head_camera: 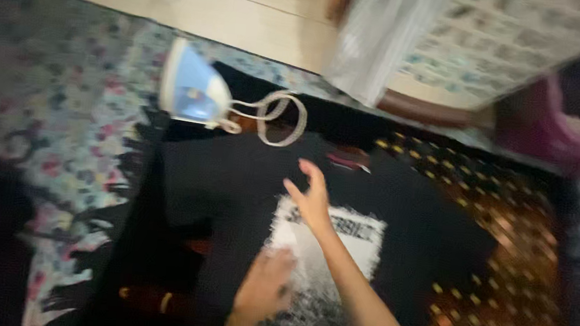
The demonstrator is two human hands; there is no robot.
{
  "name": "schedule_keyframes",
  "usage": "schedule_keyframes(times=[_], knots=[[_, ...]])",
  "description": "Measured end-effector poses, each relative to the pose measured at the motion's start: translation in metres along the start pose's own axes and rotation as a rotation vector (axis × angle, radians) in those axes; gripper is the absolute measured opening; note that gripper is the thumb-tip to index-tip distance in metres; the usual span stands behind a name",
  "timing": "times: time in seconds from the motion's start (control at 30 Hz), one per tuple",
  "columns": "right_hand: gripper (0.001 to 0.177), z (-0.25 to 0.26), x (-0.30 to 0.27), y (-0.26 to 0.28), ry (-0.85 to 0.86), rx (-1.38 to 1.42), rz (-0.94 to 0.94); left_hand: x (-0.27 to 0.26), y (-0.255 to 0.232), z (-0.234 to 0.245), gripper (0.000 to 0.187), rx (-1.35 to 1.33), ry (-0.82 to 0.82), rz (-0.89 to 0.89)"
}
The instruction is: The person irons a black t-shirt on a rug using an iron, smoothing the fabric and sleeves with the tool before folding it.
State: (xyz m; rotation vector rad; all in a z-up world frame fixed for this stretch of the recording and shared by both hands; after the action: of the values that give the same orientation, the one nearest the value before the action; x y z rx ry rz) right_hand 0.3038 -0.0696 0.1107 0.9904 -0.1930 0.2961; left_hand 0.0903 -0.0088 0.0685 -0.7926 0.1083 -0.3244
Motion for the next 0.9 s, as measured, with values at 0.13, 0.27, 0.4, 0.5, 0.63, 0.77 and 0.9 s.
schedule_keyframes(times=[0.13, 0.27, 0.4, 0.5, 0.63, 0.77, 0.9], knots=[[0.047, 0.210, -0.151, -0.081, -0.272, -0.606, -0.408, -0.034, 0.033, 0.077, 0.074, 0.447, -0.444, 0.353], [0.076, 0.295, -0.251, -0.141, -0.322, -0.896, -0.829, -0.105, 0.098, 0.112, 0.089, 0.044, -0.796, 0.852], [0.096, 0.258, -0.260, -0.204, -0.301, -0.198, -1.065, -0.097, 0.139, 0.082, 0.061, -0.593, -0.600, 1.126], [0.097, 0.226, -0.245, -0.206, -0.209, 0.298, -1.205, -0.111, 0.130, 0.114, 0.063, -0.648, -0.694, 0.995], [0.102, 0.198, -0.229, -0.144, -0.024, 0.192, -1.268, -0.184, 0.148, 0.178, 0.061, -0.459, -0.822, 0.916], [0.113, 0.151, -0.234, -0.108, 0.082, 0.477, -1.186, -0.280, 0.154, 0.212, 0.062, 0.022, -0.524, 1.175], [0.117, 0.138, -0.278, -0.109, 0.144, 0.471, -1.187, -0.233, 0.082, 0.234, 0.065, 0.427, -0.347, 1.136]])
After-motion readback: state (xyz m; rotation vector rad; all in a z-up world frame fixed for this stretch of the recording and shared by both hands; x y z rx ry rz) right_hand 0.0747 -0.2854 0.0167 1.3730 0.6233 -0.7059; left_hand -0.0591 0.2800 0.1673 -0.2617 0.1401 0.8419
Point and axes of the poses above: each hand's wrist, its own x-axis towards the middle knuckle, its own z-axis out of the back of the hand, y = z × x, the point moved 10 cm from there along x, towards the middle knuckle, and after that the axes turned 12 degrees about -x, right-handed, at the moved point
